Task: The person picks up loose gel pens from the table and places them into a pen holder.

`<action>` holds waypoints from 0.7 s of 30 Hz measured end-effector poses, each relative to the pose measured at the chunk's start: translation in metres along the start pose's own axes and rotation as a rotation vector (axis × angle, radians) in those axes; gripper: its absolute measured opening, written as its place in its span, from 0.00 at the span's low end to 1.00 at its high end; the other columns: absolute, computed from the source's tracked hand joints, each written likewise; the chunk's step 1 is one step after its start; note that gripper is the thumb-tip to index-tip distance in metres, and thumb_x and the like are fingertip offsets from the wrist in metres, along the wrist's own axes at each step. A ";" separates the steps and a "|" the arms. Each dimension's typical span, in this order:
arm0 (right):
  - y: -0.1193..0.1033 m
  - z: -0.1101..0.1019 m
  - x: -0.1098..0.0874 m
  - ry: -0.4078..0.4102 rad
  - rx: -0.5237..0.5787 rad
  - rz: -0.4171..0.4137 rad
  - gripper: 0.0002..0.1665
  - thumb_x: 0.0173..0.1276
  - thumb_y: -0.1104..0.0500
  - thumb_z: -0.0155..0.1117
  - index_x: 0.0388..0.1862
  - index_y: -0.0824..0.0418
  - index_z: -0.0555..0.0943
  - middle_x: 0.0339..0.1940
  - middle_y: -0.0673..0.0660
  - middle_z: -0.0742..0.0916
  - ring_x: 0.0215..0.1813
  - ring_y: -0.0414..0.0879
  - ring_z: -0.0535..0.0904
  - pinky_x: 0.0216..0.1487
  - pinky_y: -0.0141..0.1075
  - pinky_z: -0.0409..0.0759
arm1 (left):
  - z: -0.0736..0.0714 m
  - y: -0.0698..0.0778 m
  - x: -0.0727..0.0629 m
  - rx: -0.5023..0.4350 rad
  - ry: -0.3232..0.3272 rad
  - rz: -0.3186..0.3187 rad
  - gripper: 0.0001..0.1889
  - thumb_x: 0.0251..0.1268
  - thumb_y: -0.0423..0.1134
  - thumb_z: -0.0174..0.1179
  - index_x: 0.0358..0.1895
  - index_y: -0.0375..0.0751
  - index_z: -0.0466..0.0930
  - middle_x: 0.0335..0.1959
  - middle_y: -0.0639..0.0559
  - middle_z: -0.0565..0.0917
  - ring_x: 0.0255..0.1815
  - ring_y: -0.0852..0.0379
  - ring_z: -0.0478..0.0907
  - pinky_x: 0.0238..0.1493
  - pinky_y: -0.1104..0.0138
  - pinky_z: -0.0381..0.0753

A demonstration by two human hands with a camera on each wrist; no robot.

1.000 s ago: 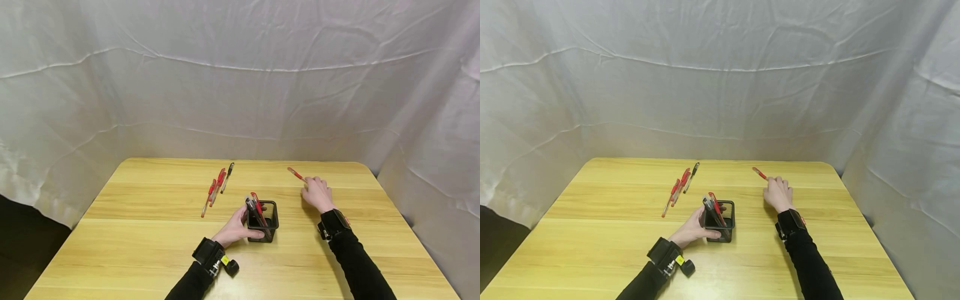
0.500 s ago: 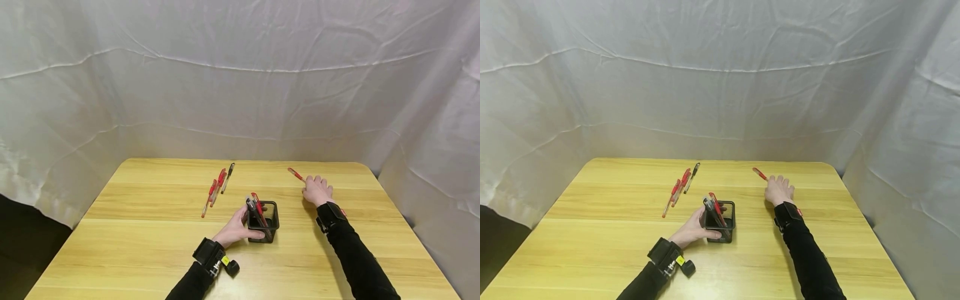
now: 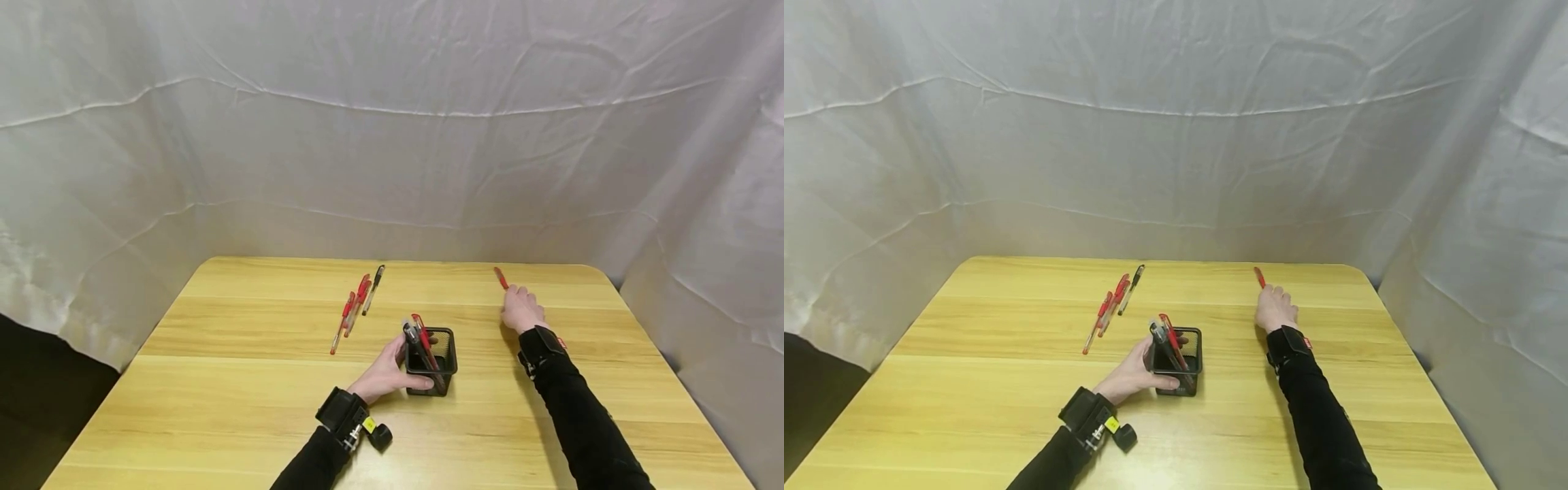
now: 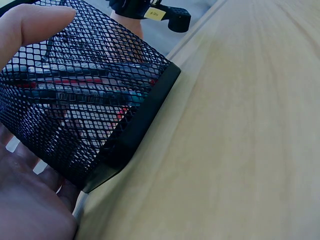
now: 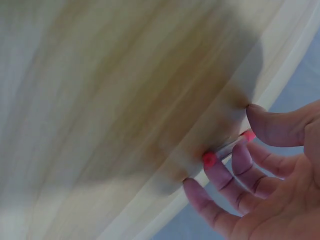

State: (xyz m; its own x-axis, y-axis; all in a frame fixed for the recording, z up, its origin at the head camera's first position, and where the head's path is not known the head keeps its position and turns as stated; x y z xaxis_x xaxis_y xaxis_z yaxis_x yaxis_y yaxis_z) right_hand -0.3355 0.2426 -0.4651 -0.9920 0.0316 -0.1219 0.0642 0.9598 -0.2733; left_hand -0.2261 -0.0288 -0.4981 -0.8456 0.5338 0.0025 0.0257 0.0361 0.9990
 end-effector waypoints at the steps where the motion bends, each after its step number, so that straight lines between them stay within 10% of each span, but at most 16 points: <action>1: 0.001 -0.001 0.001 0.007 0.000 -0.003 0.24 0.68 0.66 0.53 0.57 0.81 0.66 0.52 0.80 0.76 0.55 0.75 0.75 0.52 0.65 0.78 | 0.000 0.000 0.000 0.001 0.000 -0.002 0.46 0.52 0.33 0.76 0.76 0.43 0.61 0.79 0.45 0.65 0.83 0.44 0.54 0.82 0.46 0.49; 14: 0.025 -0.009 0.006 -0.019 0.053 -0.004 0.17 0.59 0.68 0.54 0.43 0.80 0.72 0.46 0.81 0.80 0.51 0.75 0.79 0.54 0.61 0.78 | 0.001 -0.001 0.000 -0.004 0.003 0.007 0.46 0.52 0.32 0.76 0.75 0.43 0.62 0.78 0.45 0.65 0.82 0.43 0.54 0.82 0.45 0.49; 21: 0.027 -0.006 0.006 -0.051 0.075 -0.008 0.06 0.58 0.63 0.54 0.26 0.65 0.68 0.28 0.63 0.76 0.34 0.58 0.74 0.33 0.43 0.73 | 0.000 -0.003 -0.001 0.005 0.007 -0.010 0.48 0.52 0.34 0.76 0.76 0.42 0.59 0.80 0.43 0.62 0.83 0.42 0.52 0.82 0.45 0.48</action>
State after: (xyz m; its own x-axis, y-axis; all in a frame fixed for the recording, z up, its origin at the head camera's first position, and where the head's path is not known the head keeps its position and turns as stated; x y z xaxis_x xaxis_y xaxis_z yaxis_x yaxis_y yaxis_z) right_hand -0.3401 0.2705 -0.4673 -0.9859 0.0079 -0.1674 0.0660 0.9364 -0.3448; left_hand -0.2258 -0.0294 -0.5007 -0.8498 0.5271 -0.0076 0.0197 0.0461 0.9987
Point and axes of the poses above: each hand's wrist, its own x-axis towards the middle knuckle, its own z-axis out of the palm, y = z × x, the point moved 6 cm from there along x, towards the middle knuckle
